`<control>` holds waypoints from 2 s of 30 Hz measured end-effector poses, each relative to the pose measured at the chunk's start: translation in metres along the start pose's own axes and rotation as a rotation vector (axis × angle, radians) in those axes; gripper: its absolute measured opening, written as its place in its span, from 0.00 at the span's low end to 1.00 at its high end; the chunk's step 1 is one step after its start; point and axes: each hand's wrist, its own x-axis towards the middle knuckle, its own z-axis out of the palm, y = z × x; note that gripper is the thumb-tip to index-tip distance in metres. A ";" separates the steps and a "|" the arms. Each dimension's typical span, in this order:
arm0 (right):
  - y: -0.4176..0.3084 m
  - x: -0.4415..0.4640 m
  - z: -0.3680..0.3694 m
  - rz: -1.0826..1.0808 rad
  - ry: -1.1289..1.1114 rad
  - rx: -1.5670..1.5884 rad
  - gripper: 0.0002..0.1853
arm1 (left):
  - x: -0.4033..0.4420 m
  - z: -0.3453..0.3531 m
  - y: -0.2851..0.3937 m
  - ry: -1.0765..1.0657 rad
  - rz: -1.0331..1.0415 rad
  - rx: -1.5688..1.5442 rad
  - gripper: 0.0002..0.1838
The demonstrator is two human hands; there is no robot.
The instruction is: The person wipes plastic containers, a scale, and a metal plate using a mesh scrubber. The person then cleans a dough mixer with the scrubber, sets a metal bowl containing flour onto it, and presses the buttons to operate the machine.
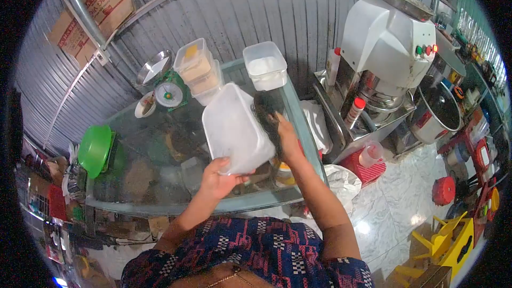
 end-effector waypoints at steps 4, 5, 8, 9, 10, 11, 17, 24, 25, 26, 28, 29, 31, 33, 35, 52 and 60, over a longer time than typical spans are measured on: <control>0.001 0.022 0.004 0.302 0.183 0.391 0.26 | -0.006 -0.004 0.003 -0.228 -0.097 -0.020 0.33; 0.002 0.027 0.008 0.353 0.171 0.579 0.25 | -0.004 -0.002 0.005 -0.284 -0.126 -0.105 0.34; 0.041 0.014 0.016 0.367 0.008 0.780 0.25 | 0.018 -0.011 0.012 -0.196 -0.017 -0.081 0.36; 0.074 0.017 0.014 0.443 0.082 0.783 0.26 | 0.025 -0.014 0.016 -0.121 0.045 -0.064 0.36; 0.067 0.002 0.034 0.061 -0.010 0.073 0.24 | 0.033 -0.022 0.023 -0.115 0.053 -0.068 0.36; 0.055 0.000 0.039 0.296 0.034 0.393 0.22 | 0.039 -0.031 0.033 -0.098 0.051 -0.070 0.37; 0.065 0.024 -0.016 0.553 0.249 0.306 0.17 | 0.016 -0.075 0.047 0.294 0.118 -0.023 0.34; 0.067 0.080 -0.074 -0.019 0.338 -1.315 0.19 | -0.008 -0.127 0.056 0.546 0.187 0.121 0.33; 0.067 0.082 -0.066 0.051 0.282 -1.507 0.22 | -0.009 -0.129 0.057 0.552 0.188 0.121 0.33; 0.067 0.084 -0.058 0.125 0.222 -1.699 0.24 | -0.009 -0.131 0.058 0.548 0.190 0.096 0.34; 0.109 0.095 -0.052 0.031 0.244 -1.719 0.26 | -0.007 -0.133 0.059 0.546 0.189 0.069 0.34; 0.127 0.099 -0.044 -0.104 0.264 -1.764 0.27 | -0.003 -0.135 0.060 0.558 0.164 0.108 0.35; 0.138 0.099 -0.014 -0.195 0.144 -1.778 0.28 | 0.003 -0.141 0.062 0.570 0.126 0.148 0.35; 0.142 0.087 0.021 -0.215 -0.092 -1.732 0.29 | 0.008 -0.147 0.067 0.562 0.109 0.176 0.34; 0.146 0.058 0.042 -0.323 -0.286 -1.686 0.28 | 0.008 -0.145 0.079 0.601 0.051 0.245 0.36; 0.068 0.017 -0.106 -0.195 0.007 -1.680 0.26 | 0.071 -0.021 0.090 0.271 0.748 1.366 0.30; 0.064 0.020 -0.093 -0.214 0.103 -1.708 0.26 | 0.275 -0.003 0.079 0.419 0.112 0.759 0.37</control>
